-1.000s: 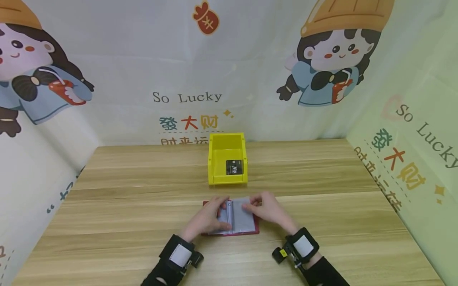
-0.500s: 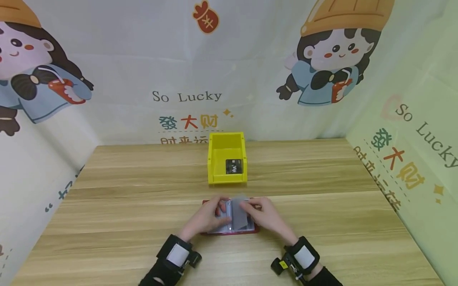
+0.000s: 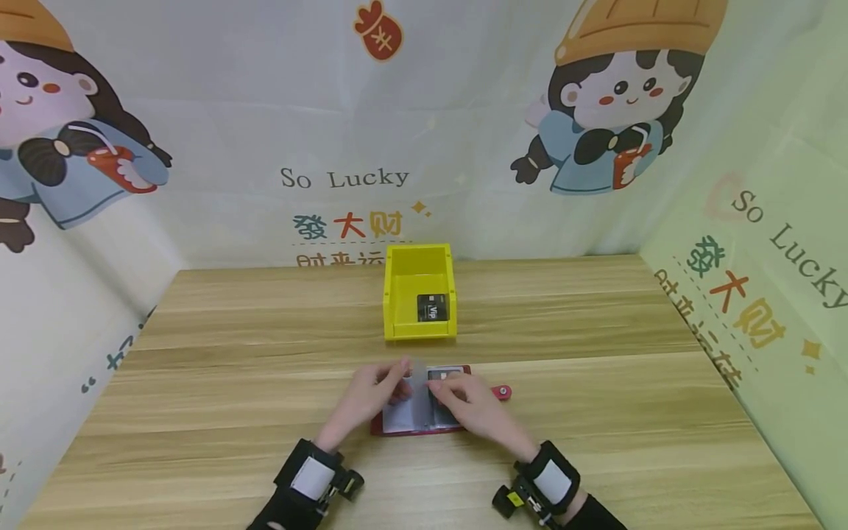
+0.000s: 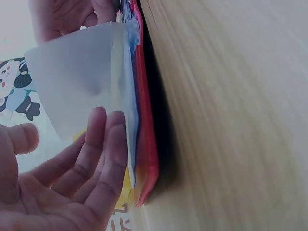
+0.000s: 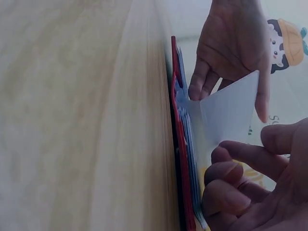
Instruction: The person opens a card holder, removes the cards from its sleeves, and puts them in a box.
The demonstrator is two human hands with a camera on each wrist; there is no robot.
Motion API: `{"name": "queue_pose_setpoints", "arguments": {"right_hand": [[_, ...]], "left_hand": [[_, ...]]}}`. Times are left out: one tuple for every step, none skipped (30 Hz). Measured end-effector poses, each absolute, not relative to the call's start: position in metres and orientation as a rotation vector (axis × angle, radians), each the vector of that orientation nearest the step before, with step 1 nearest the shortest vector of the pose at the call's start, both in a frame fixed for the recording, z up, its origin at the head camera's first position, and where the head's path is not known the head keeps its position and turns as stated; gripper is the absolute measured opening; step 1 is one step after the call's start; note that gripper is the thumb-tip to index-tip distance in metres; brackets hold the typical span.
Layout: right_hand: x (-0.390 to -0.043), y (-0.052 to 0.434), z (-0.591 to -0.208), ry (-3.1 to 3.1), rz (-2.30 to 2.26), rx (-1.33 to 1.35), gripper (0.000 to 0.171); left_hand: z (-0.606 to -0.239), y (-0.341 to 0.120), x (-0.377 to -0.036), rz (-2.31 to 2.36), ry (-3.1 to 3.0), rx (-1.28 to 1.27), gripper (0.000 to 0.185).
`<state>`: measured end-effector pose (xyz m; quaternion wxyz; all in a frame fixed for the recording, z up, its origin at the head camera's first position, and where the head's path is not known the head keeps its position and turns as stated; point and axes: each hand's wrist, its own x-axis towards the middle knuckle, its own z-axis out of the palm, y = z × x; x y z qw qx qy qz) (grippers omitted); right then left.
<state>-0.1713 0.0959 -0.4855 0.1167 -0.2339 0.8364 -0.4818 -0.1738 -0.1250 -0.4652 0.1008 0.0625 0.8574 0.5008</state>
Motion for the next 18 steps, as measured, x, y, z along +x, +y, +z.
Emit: {"name": "queue_pose_setpoints", "arguments": {"right_hand": [[-0.171, 0.096, -0.486, 2.465, -1.390, -0.710, 0.037], [-0.171, 0.095, -0.487, 2.479, -1.374, -0.744, 0.037], [-0.171, 0.095, -0.488, 2.487, -1.360, -0.755, 0.036], [-0.171, 0.094, -0.488, 2.493, -1.343, -0.765, 0.036], [-0.171, 0.094, -0.488, 2.501, -1.319, -0.773, 0.036], [-0.170, 0.092, -0.487, 2.509, -1.292, -0.775, 0.036], [-0.170, 0.091, -0.486, 2.520, -1.264, -0.778, 0.036], [-0.170, 0.090, -0.485, 2.532, -1.231, -0.778, 0.036], [-0.169, 0.089, -0.484, 2.543, -1.197, -0.770, 0.035], [-0.169, 0.088, -0.484, 2.555, -1.164, -0.774, 0.034], [-0.169, 0.086, -0.483, 2.567, -1.131, -0.772, 0.034], [-0.168, 0.086, -0.483, 2.578, -1.099, -0.775, 0.034], [-0.168, 0.085, -0.482, 2.588, -1.070, -0.776, 0.033], [-0.167, 0.084, -0.482, 2.595, -1.047, -0.776, 0.033], [-0.167, 0.084, -0.482, 2.600, -1.026, -0.775, 0.033], [-0.167, 0.084, -0.482, 2.602, -1.008, -0.772, 0.034], [-0.166, 0.083, -0.482, 2.605, -0.992, -0.770, 0.034], [-0.166, 0.083, -0.481, 2.605, -0.979, -0.766, 0.035]], "left_hand": [[-0.465, -0.126, -0.173, 1.471, 2.548, 0.174, 0.038], [-0.464, -0.126, -0.173, 1.465, 2.563, 0.177, 0.035], [-0.464, -0.127, -0.172, 1.453, 2.579, 0.180, 0.032], [-0.463, -0.128, -0.172, 1.437, 2.602, 0.189, 0.028], [-0.463, -0.128, -0.172, 1.421, 2.622, 0.191, 0.025], [-0.462, -0.129, -0.171, 1.410, 2.638, 0.189, 0.022], [-0.462, -0.130, -0.171, 1.398, 2.654, 0.178, 0.019], [-0.463, -0.130, -0.171, 1.383, 2.673, 0.168, 0.015], [-0.463, -0.131, -0.171, 1.369, 2.688, 0.155, 0.012], [-0.463, -0.131, -0.170, 1.354, 2.710, 0.149, 0.010], [-0.464, -0.131, -0.170, 1.341, 2.720, 0.130, 0.008], [-0.464, -0.132, -0.170, 1.323, 2.735, 0.119, 0.008], [-0.464, -0.132, -0.170, 1.306, 2.740, 0.100, 0.012], [-0.464, -0.132, -0.171, 1.286, 2.745, 0.088, 0.017], [-0.464, -0.133, -0.170, 1.269, 2.742, 0.071, 0.024], [-0.463, -0.133, -0.170, 1.247, 2.740, 0.054, 0.032], [-0.463, -0.133, -0.170, 1.235, 2.728, 0.029, 0.040], [-0.462, -0.133, -0.170, 1.222, 2.720, 0.010, 0.050]]}}
